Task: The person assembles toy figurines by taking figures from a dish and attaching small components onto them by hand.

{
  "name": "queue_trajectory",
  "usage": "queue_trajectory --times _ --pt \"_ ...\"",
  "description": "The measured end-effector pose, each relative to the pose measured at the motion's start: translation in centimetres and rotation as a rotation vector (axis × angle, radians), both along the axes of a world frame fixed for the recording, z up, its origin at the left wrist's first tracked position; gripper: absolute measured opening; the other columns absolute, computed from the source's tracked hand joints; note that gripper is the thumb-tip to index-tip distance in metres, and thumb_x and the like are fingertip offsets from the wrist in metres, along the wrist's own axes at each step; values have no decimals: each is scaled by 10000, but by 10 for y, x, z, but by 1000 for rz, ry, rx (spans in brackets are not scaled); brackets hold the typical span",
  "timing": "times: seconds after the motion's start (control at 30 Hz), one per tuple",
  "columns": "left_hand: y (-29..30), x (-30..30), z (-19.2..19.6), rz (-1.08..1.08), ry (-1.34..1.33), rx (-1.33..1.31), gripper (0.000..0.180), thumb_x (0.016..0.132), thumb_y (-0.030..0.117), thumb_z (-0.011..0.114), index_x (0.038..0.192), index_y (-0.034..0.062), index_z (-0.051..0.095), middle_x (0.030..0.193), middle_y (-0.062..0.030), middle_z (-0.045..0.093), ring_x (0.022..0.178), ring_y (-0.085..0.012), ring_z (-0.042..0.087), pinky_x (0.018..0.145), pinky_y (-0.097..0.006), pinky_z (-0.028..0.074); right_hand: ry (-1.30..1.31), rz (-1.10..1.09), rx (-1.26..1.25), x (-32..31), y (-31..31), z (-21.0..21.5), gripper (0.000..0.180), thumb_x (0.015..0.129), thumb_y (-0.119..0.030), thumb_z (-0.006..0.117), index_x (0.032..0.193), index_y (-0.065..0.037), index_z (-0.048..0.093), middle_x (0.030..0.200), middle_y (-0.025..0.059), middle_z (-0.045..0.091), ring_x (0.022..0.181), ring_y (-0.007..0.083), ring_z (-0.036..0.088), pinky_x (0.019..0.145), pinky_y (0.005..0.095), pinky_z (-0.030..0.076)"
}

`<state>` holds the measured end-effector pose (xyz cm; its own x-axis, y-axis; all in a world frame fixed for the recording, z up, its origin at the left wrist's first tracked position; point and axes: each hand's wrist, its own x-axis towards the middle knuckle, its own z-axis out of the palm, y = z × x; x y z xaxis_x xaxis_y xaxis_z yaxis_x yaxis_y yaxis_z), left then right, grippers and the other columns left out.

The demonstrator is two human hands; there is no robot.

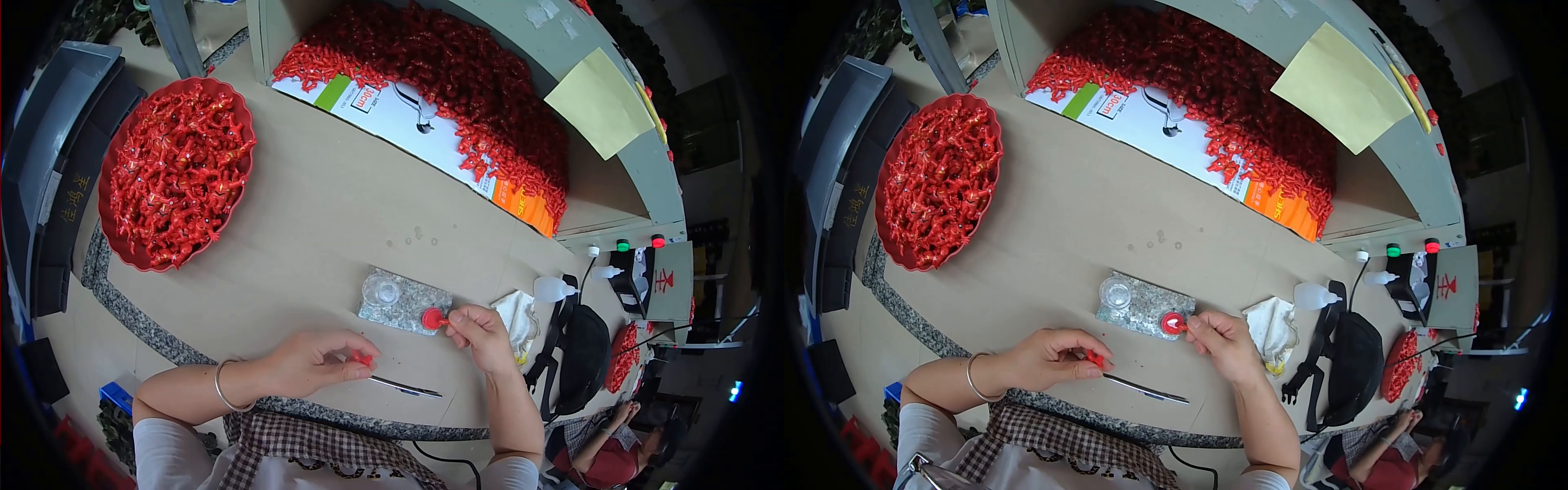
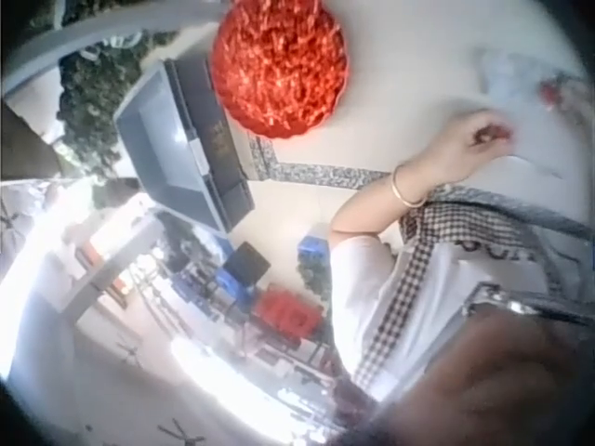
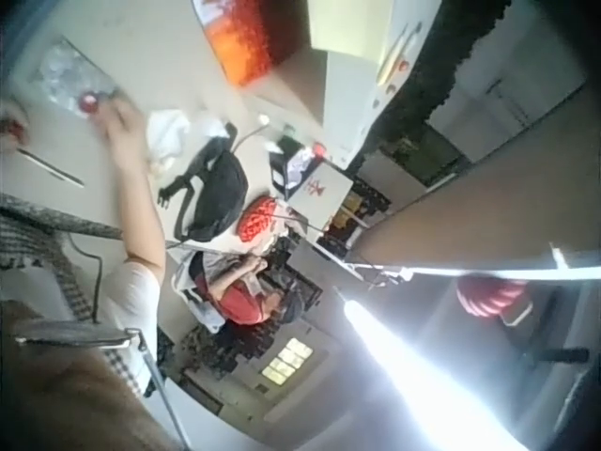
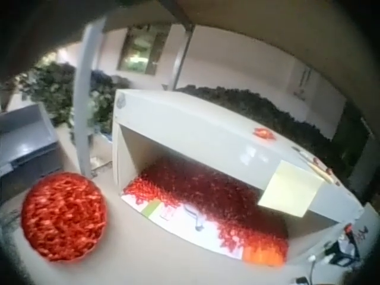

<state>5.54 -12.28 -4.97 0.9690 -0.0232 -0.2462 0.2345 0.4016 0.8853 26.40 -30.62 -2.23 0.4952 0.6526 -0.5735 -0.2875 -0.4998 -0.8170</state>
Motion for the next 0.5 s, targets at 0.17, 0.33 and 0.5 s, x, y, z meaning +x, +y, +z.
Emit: queue_trajectory --times 0.17,0.33,0.5 --pt "1 -1 -2 -12 -81 17 219 885 136 564 1078 32 566 984 -44 594 917 -105 567 831 -263 471 -11 -3 -4 -3 3 2 253 883 -215 561 711 -36 608 609 -17 536 534 50 427 496 193 316" --pt "1 -1 -1 -23 -77 21 213 885 127 562 1076 32 568 990 -51 590 919 -111 570 832 -260 468 -37 -6 -10 -3 3 0 240 875 -216 567 709 -47 609 615 -12 560 524 53 448 489 191 321" --pt "0 0 -4 7 -103 16 213 885 121 563 1078 33 570 988 -55 589 906 -113 570 809 -260 469 -57 22 -9 -2 1 -2 237 880 -227 568 731 -47 606 639 -11 569 534 53 450 493 194 339"
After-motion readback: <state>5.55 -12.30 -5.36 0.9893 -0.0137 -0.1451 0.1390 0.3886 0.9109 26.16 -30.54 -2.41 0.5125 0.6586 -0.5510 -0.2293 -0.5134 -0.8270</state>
